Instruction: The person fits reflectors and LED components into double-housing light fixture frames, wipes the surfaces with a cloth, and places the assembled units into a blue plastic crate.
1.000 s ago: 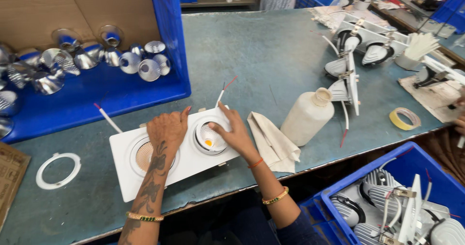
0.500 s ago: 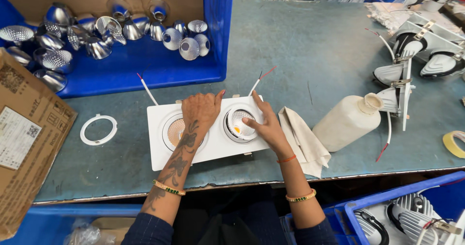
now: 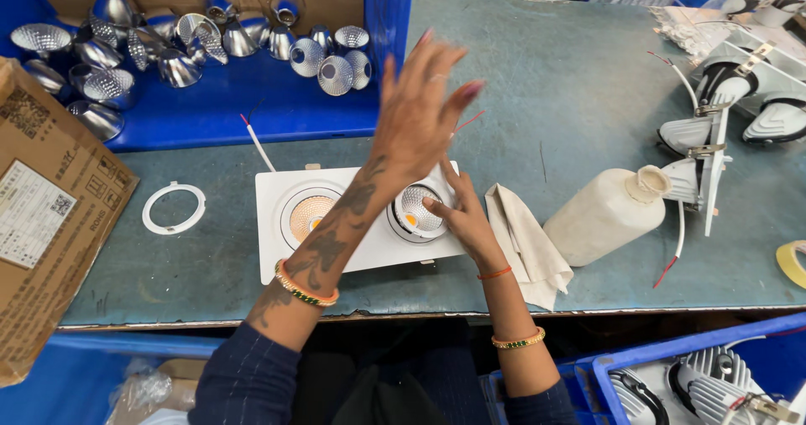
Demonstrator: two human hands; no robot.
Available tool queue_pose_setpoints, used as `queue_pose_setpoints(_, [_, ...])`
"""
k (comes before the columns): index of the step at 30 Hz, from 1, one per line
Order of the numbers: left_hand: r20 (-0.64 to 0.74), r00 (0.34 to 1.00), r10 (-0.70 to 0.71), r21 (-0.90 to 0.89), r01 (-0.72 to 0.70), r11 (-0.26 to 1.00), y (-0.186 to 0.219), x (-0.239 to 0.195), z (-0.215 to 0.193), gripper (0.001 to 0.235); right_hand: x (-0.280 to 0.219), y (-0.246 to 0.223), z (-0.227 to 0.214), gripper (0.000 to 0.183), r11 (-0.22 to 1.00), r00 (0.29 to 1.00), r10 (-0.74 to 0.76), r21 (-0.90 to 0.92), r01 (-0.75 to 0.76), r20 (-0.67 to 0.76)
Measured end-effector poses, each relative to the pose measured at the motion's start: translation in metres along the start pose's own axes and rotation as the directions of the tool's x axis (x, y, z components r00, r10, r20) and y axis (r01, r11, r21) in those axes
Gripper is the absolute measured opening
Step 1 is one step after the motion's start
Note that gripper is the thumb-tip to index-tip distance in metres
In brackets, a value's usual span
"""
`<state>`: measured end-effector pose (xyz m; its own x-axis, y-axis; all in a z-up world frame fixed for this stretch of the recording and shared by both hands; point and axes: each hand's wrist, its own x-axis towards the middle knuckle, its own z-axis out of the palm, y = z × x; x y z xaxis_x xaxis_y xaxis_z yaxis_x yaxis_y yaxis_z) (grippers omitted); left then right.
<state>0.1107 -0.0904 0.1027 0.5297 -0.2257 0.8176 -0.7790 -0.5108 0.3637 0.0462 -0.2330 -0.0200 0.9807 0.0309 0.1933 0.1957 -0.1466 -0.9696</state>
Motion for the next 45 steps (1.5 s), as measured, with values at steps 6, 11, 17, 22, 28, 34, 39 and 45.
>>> queue_pose_setpoints(6, [0.204, 0.978, 0.046, 0.298, -0.107, 0.949, -0.008, -0.041, 0.026, 0.064, 0.003, 0.014, -0.002, 0.064, 0.998, 1.000, -0.029, -0.063, 0.028, -0.013])
queue_pose_setpoints(11, [0.259, 0.954, -0.151, 0.340, 0.056, 0.939, -0.055, -0.086, 0.057, 0.065, 0.007, 0.017, -0.001, 0.078, 0.992, 0.994, -0.109, -0.065, 0.108, -0.009])
queue_pose_setpoints(17, [0.212, 0.915, -0.343, 0.014, 0.348, 0.937, -0.075, -0.088, 0.038, 0.052, 0.002, 0.010, 0.000, 0.088, 0.997, 0.999, -0.046, -0.064, 0.045, -0.022])
queue_pose_setpoints(22, [0.398, 0.714, -0.576, 0.383, 0.441, 0.812, -0.060, -0.084, -0.006, 0.062, 0.001, 0.011, 0.001, 0.088, 0.999, 0.999, -0.043, 0.011, 0.043, -0.013])
queue_pose_setpoints(28, [0.499, 0.685, -0.531, 0.493, 0.280, 0.824, -0.042, -0.084, -0.019, 0.088, 0.004, 0.009, -0.003, 0.071, 0.962, 0.980, -0.186, -0.214, 0.168, -0.065])
queue_pose_setpoints(34, [0.498, 0.672, -0.548, 0.463, 0.329, 0.823, -0.050, -0.087, -0.012, 0.081, 0.019, -0.065, -0.019, 0.060, 0.756, 0.825, -0.548, -0.505, 0.416, -0.141])
queue_pose_setpoints(39, [0.489, 0.700, -0.520, 0.441, 0.317, 0.840, -0.056, -0.092, -0.005, 0.077, 0.005, -0.110, -0.027, 0.058, 0.665, 0.707, -0.699, -0.459, 0.590, -0.104])
queue_pose_setpoints(45, [0.475, 0.749, -0.461, 0.488, 0.211, 0.847, -0.054, -0.094, -0.001, 0.056, 0.022, -0.043, 0.038, 0.064, 0.655, 0.869, -0.488, -0.623, 0.427, 0.081])
